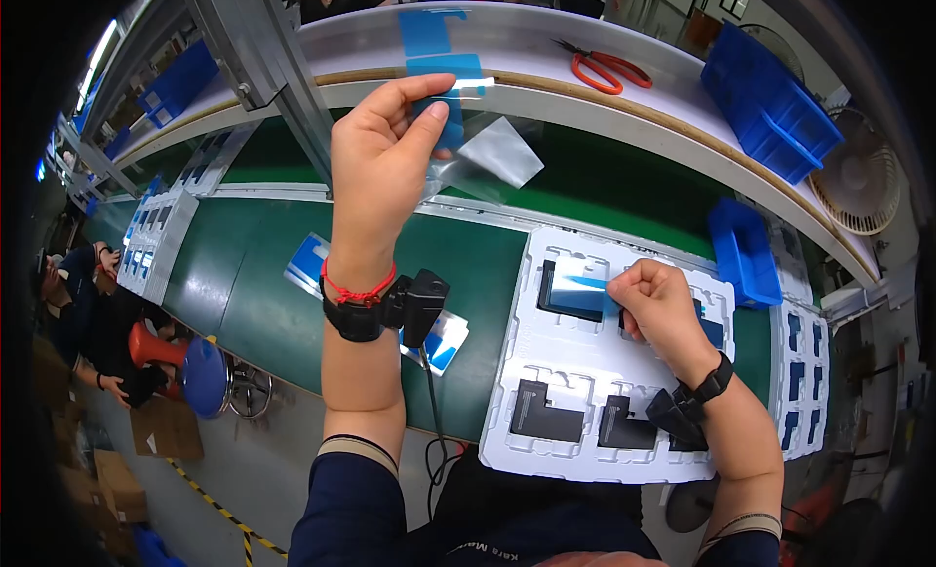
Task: Apply protective blue films to small black electronic components in a white tray.
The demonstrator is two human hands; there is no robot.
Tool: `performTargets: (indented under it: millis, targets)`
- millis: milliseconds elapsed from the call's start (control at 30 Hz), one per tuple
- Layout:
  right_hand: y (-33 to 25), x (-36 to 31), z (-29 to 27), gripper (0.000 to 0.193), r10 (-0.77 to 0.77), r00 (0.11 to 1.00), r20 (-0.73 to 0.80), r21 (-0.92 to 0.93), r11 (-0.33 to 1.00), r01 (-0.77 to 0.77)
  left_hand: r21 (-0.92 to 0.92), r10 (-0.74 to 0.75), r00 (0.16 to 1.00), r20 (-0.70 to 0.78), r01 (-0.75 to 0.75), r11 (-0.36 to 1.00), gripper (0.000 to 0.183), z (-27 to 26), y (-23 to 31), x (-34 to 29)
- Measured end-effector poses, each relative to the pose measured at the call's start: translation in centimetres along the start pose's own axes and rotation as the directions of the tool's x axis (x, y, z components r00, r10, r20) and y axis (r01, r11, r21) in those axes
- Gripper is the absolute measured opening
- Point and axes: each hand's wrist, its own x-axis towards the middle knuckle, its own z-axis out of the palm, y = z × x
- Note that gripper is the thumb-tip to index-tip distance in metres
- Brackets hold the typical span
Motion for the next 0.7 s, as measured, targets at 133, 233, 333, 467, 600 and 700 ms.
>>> performTargets:
  millis: [133, 233, 333, 467, 600, 700]
  targets:
    - [1.1, 0.4, 1.1, 0.011, 0.016, 1.000, 0.022, 0.011, 1.000, -0.016, 0.025, -0.016, 1.000, -0.002, 0.016, 1.000, 0.023, 0.1, 0.3, -0.4]
    - [1.0, 0.5, 1.4, 0.011, 0.011, 1.000, 0.016, 0.012, 1.000, -0.011, 0.042, -0.016, 1.000, -0.009, 0.016, 0.999, 0.023, 0.1, 0.3, -0.4]
    - [1.0, 0.6, 1.5, 0.012, 0.013, 1.000, 0.017, 0.014, 1.000, -0.013, 0.036, -0.014, 1.000, -0.014, 0.015, 0.999, 0.023, -0.1, 0.3, -0.4]
    - [1.3, 0.9, 1.4, 0.011, 0.015, 0.999, 0.028, 0.030, 0.999, -0.016, 0.037, -0.030, 1.000, -0.008, 0.030, 0.999, 0.023, 0.0, 0.2, -0.2]
    - [1.2, 0.8, 1.3, 0.011, 0.016, 0.999, 0.031, 0.035, 0.999, -0.017, 0.033, -0.041, 0.999, -0.005, 0.041, 0.999, 0.023, 0.2, 0.2, -0.2]
    - [1.4, 1.0, 1.3, 0.011, 0.008, 0.999, 0.036, 0.026, 1.000, -0.009, 0.041, -0.034, 0.999, 0.007, 0.033, 0.999, 0.023, 0.2, 0.0, -0.2]
